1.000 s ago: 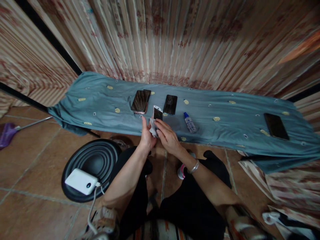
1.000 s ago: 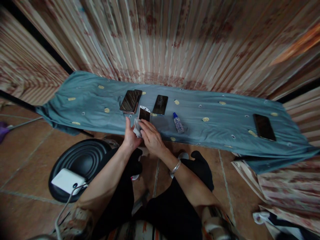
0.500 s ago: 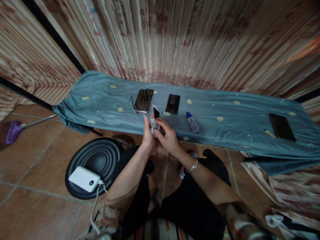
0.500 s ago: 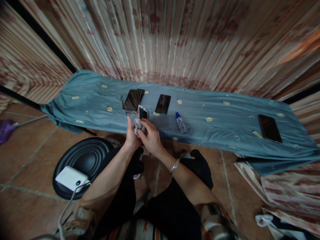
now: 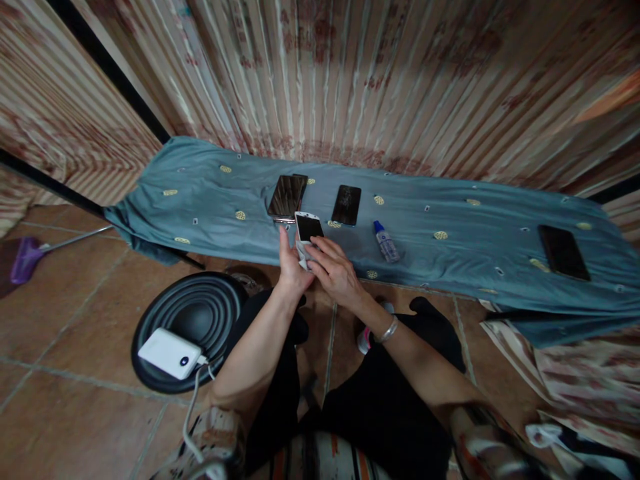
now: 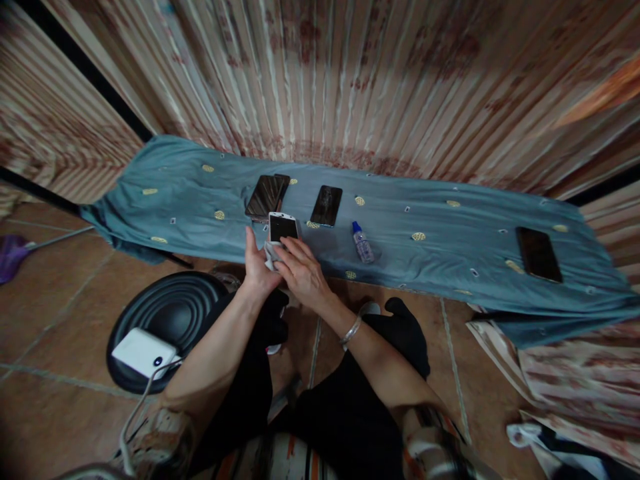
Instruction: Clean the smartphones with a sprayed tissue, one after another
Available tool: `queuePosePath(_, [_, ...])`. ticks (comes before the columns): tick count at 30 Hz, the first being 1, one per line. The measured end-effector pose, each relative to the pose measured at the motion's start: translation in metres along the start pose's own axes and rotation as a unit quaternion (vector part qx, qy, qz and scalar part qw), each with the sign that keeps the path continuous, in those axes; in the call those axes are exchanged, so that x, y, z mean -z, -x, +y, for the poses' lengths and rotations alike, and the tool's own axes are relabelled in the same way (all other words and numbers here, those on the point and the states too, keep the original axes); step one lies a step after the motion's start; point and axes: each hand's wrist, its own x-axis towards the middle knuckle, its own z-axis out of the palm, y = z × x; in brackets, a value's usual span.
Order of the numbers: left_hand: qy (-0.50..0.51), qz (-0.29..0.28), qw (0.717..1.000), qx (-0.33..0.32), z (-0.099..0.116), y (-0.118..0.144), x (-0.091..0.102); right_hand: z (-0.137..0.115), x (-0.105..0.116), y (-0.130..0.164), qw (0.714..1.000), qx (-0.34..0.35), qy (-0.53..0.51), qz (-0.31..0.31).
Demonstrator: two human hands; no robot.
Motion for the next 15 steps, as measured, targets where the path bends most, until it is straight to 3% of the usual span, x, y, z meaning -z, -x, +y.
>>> queuePosePath(10, [0.008, -0.002, 1.000, -0.004, 0.005, 0.005, -0.002, -0.012, 0.013, 0.005, 0.996, 0.014, 0.089, 0.017])
queuePosePath(15, [0.009, 0.000, 1.000, -0.003, 0.006, 0.005, -0.001, -0.015, 0.015, 0.006, 0.996, 0.044, 0.075, 0.005])
